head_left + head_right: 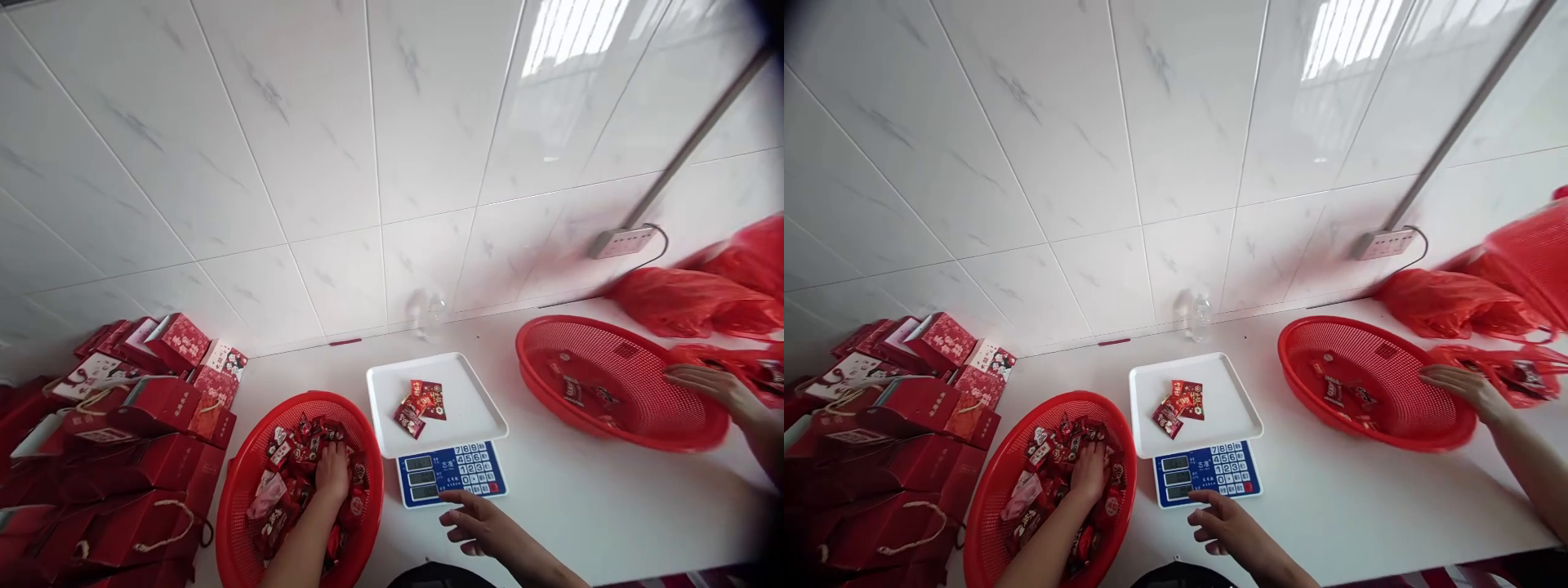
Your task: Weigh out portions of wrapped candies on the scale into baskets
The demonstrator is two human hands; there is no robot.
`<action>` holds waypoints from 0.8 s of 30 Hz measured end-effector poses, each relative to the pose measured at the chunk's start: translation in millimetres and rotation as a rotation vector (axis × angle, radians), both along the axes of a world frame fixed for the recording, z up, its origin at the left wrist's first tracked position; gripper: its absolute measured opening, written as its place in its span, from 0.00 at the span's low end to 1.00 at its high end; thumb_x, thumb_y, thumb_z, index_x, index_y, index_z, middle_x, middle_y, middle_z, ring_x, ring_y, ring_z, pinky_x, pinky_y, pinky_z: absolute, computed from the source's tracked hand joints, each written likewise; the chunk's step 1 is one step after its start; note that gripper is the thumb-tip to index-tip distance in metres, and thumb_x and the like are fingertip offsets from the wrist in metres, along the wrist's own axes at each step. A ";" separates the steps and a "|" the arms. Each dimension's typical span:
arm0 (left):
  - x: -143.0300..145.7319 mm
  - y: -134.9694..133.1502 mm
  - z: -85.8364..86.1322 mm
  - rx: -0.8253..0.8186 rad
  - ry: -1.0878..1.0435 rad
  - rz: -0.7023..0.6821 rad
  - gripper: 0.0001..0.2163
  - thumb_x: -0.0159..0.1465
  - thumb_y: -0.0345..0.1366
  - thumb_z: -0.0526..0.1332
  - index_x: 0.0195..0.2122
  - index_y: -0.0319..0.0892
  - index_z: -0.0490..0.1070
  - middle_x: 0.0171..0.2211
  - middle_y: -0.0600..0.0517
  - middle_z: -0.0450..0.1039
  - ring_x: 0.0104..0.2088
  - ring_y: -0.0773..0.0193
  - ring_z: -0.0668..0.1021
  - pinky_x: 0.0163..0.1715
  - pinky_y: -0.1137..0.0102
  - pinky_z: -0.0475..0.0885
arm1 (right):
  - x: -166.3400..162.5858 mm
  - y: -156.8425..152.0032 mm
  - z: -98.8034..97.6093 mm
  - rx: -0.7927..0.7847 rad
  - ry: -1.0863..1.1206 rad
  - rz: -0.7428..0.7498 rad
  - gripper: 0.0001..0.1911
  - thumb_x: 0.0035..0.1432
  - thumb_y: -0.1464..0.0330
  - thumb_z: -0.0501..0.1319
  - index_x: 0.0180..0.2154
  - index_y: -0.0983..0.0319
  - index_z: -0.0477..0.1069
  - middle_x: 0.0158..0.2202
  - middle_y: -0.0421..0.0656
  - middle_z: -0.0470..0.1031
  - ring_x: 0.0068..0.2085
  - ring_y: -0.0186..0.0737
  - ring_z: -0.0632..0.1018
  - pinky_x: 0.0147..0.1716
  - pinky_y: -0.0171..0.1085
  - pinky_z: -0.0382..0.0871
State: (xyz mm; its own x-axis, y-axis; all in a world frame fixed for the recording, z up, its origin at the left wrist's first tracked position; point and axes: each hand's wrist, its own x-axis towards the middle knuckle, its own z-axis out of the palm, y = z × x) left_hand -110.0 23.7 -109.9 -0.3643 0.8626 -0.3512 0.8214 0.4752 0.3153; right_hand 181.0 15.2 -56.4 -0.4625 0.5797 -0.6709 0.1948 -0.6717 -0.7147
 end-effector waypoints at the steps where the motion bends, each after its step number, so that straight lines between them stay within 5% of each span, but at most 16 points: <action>1: 0.1 -1.6 0.4 -0.008 0.006 -0.007 0.17 0.54 0.22 0.52 0.44 0.37 0.67 0.47 0.38 0.68 0.50 0.51 0.68 0.47 0.62 0.61 | 2.0 -0.9 -2.7 -0.004 -0.006 -0.024 0.28 0.42 0.54 0.65 0.45 0.58 0.69 0.39 0.44 0.74 0.37 0.37 0.75 0.34 0.33 0.66; 5: -5.8 -9.6 8.9 0.022 -0.010 0.007 0.11 0.55 0.24 0.54 0.38 0.40 0.66 0.40 0.44 0.71 0.42 0.56 0.73 0.40 0.67 0.64 | 8.0 -3.6 -8.4 -0.038 0.007 -0.065 0.26 0.43 0.56 0.66 0.44 0.59 0.70 0.37 0.44 0.75 0.34 0.35 0.74 0.32 0.32 0.65; 8: -3.9 -8.9 27.5 0.262 -0.092 0.160 0.06 0.56 0.31 0.54 0.35 0.43 0.63 0.38 0.47 0.70 0.39 0.58 0.73 0.38 0.68 0.65 | 8.9 -2.8 -7.6 -0.038 0.025 -0.081 0.23 0.45 0.57 0.65 0.43 0.59 0.71 0.36 0.43 0.75 0.34 0.34 0.74 0.31 0.32 0.65; 10: 9.6 -2.1 43.4 0.450 -0.193 0.201 0.07 0.56 0.34 0.56 0.36 0.45 0.63 0.38 0.48 0.69 0.39 0.57 0.72 0.39 0.67 0.66 | 7.4 -1.1 -7.3 -0.039 0.030 -0.087 0.22 0.45 0.58 0.65 0.42 0.59 0.71 0.35 0.42 0.74 0.33 0.33 0.74 0.30 0.32 0.64; 13: 48.3 16.6 62.4 0.568 -0.400 0.075 0.07 0.53 0.35 0.60 0.33 0.47 0.66 0.35 0.50 0.70 0.38 0.56 0.72 0.41 0.66 0.65 | 3.6 2.0 -8.2 -0.022 0.048 -0.101 0.20 0.44 0.60 0.66 0.40 0.59 0.71 0.33 0.41 0.74 0.31 0.32 0.73 0.28 0.31 0.63; 18: 108.0 53.5 63.8 0.439 -0.439 -0.220 0.15 0.50 0.25 0.60 0.37 0.48 0.70 0.42 0.49 0.69 0.47 0.55 0.69 0.50 0.63 0.61 | 4.8 4.1 -5.8 0.050 0.045 -0.123 0.20 0.44 0.59 0.65 0.41 0.59 0.70 0.34 0.41 0.74 0.32 0.32 0.73 0.29 0.31 0.63; 24: 119.1 83.8 44.6 0.263 -0.346 -0.226 0.27 0.50 0.27 0.62 0.53 0.44 0.62 0.50 0.44 0.61 0.51 0.53 0.67 0.50 0.64 0.63 | 30.4 -4.2 -5.9 0.059 0.000 -0.166 0.22 0.44 0.58 0.64 0.42 0.59 0.69 0.34 0.42 0.74 0.33 0.34 0.74 0.31 0.32 0.63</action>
